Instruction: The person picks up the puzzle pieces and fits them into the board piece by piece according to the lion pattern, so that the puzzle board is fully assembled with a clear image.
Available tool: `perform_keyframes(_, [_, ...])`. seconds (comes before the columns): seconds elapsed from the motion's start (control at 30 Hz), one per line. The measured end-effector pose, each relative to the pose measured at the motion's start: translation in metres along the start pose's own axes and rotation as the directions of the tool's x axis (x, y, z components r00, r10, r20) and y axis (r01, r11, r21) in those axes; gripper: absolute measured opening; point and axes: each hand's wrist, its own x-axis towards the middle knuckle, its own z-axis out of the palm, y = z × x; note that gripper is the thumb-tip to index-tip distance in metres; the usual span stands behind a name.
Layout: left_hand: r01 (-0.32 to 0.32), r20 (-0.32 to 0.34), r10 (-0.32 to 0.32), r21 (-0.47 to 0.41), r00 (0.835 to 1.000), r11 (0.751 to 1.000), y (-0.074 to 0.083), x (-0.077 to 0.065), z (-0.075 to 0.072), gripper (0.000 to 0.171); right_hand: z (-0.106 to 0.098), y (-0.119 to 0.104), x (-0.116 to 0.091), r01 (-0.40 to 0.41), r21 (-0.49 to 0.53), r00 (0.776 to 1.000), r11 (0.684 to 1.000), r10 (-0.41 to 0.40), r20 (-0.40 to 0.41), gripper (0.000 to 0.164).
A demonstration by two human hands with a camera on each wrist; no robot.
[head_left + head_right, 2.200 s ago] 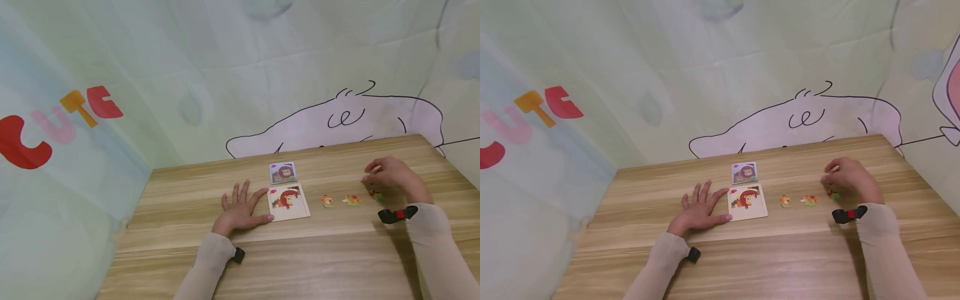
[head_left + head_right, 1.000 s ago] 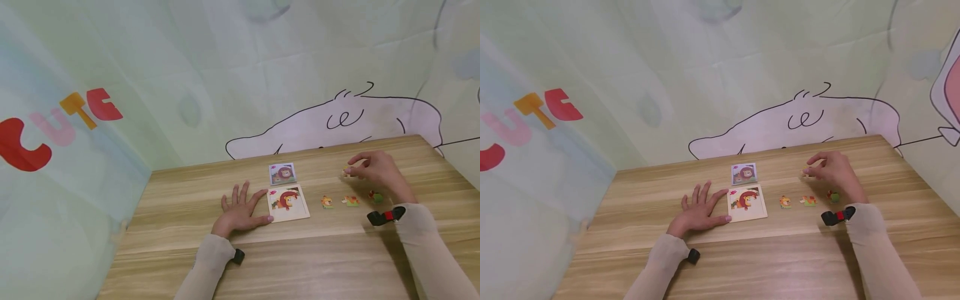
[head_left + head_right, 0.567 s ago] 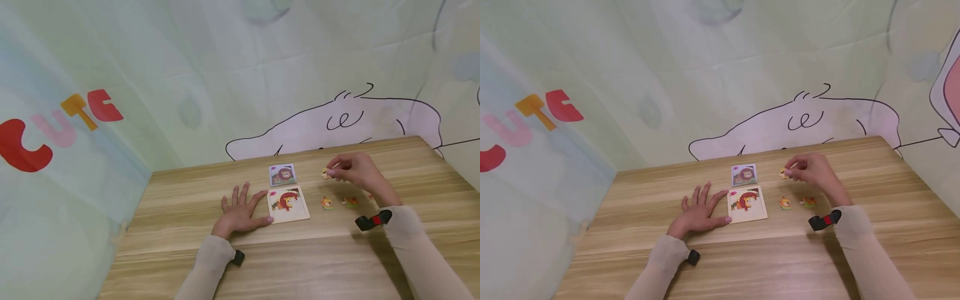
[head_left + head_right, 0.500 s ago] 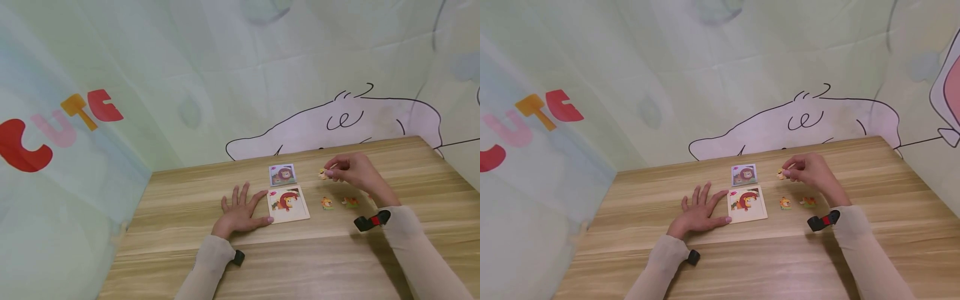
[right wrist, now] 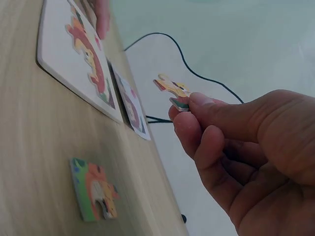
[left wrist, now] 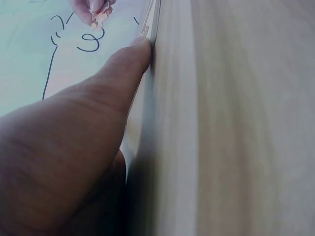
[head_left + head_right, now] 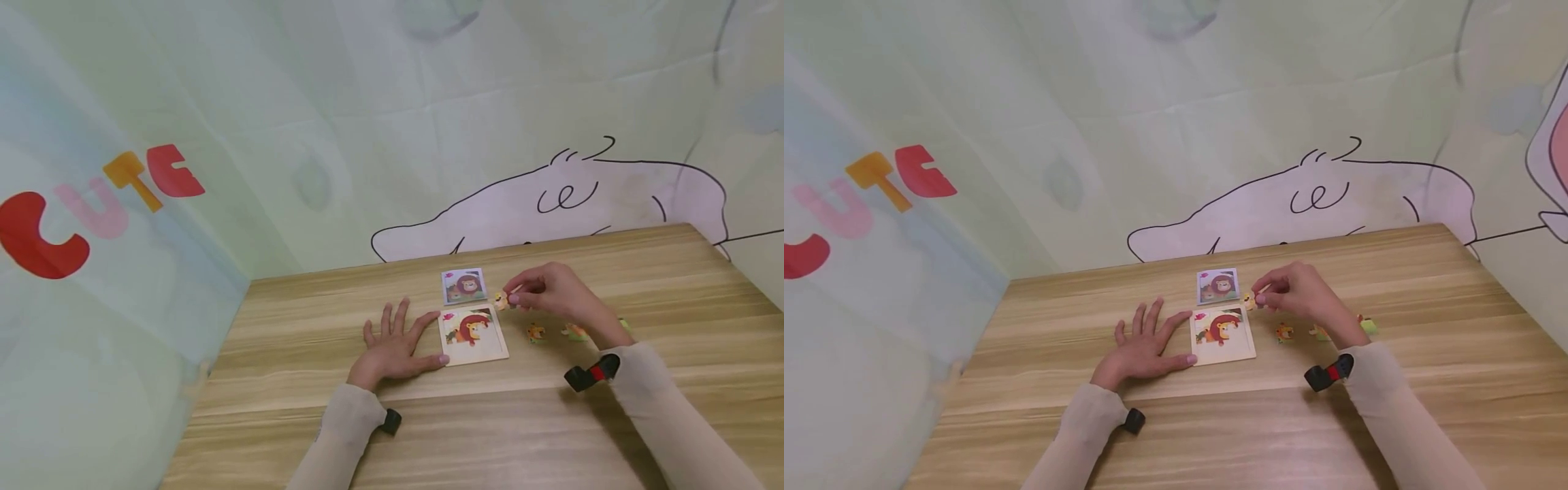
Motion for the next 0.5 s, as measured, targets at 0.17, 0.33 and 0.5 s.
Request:
perform_keyframes(0.17, [0.002,0.005,-0.002,-0.002,1.0,1.0,0.001,-0.001,0.0,0.091,0.013,-0.004,0.002,0.008,0.022,1.0,1.0,-0.009,0.026,0.016])
perform_keyframes(0.33, [0.009,0.003,-0.009,0.0,1.0,1.0,0.002,-0.001,-0.002,0.09,0.025,-0.007,0.004,-0.005,-0.007,1.0,1.0,0.006,0.03,0.015])
perform_keyframes(0.5, [0.01,0.012,-0.01,-0.003,1.0,1.0,0.003,-0.001,-0.003,0.09,0.036,-0.005,0.006,-0.02,-0.017,0.998,1.0,0.021,0.063,0.011])
